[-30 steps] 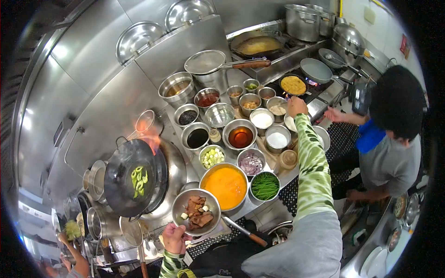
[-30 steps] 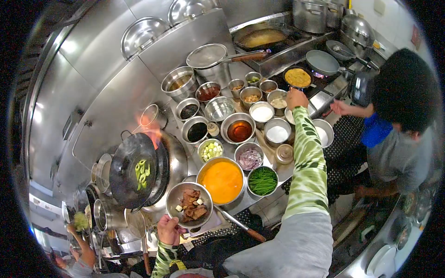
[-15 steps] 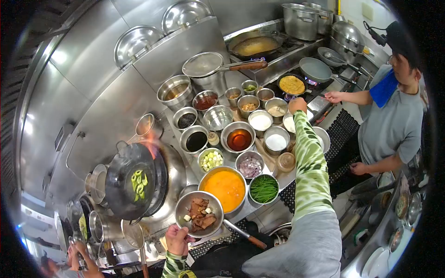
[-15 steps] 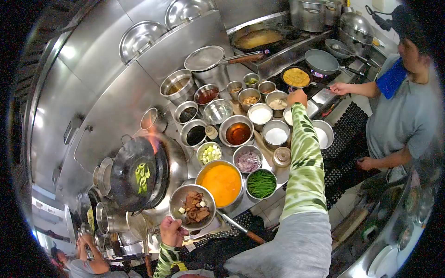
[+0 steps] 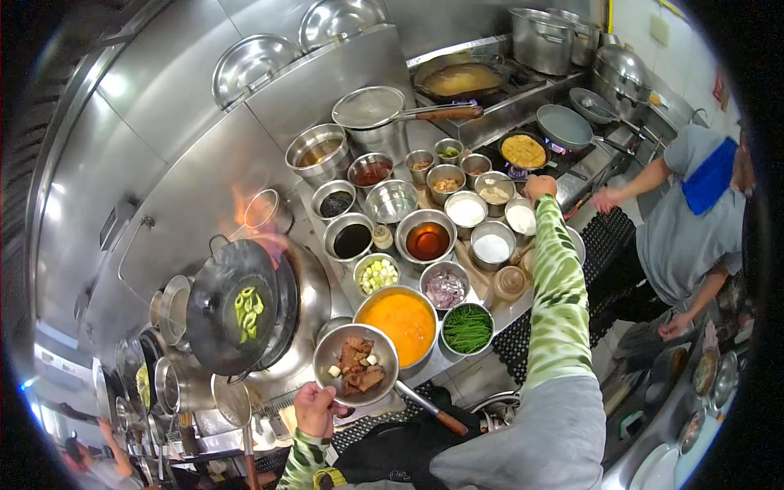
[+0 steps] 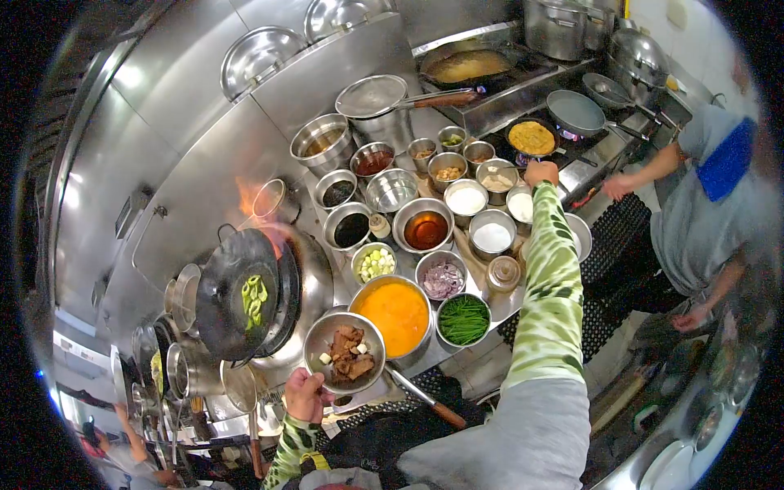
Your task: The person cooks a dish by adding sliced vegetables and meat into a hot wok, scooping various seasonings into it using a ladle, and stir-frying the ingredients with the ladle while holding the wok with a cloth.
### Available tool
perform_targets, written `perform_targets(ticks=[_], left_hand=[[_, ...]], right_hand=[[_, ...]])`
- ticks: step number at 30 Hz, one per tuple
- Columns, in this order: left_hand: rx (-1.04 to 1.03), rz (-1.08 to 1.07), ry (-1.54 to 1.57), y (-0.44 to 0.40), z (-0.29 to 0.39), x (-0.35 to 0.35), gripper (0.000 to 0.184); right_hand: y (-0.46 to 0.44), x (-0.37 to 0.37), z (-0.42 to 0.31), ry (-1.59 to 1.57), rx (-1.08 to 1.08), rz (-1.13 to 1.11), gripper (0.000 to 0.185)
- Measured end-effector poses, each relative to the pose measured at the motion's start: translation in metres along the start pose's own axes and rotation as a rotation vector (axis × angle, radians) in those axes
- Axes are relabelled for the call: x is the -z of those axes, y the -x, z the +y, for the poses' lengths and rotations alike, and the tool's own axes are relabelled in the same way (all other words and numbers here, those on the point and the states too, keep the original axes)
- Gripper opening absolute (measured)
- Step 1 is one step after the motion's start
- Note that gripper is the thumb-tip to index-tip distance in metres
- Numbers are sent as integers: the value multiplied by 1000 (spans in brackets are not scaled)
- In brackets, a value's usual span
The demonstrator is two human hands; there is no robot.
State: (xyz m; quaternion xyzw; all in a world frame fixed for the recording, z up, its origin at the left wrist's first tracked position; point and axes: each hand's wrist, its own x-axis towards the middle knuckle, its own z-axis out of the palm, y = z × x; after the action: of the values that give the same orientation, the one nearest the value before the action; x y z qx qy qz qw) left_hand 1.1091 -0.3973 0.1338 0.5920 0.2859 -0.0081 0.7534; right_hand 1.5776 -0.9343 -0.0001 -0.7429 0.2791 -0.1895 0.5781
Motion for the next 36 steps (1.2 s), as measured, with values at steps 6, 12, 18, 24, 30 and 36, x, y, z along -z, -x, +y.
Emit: perform_targets(ticks=[6,12,18,24,30,36], left_hand=[[45,-41,36,-30,-2,-17,11],[35,-142,-18,-78,4,-50,12],[8,-178,-6,-133,12,-98,17],[-24,-190,37,-142,34,-137,14],[-16,-198,49,-137,34,-141,15],[-39,-175,95,-118,23,-118,14]], right_hand=[[46,49,-57,-62,-93,-195,29],[112,80,-117,-120,-55,-306,24],[203,102,-175,-220,88,-464,25],[294,101,-182,137,686,-599,30],[277,99,-208,347,916,-255,26],[131,50,-110,574,758,-26,32]])
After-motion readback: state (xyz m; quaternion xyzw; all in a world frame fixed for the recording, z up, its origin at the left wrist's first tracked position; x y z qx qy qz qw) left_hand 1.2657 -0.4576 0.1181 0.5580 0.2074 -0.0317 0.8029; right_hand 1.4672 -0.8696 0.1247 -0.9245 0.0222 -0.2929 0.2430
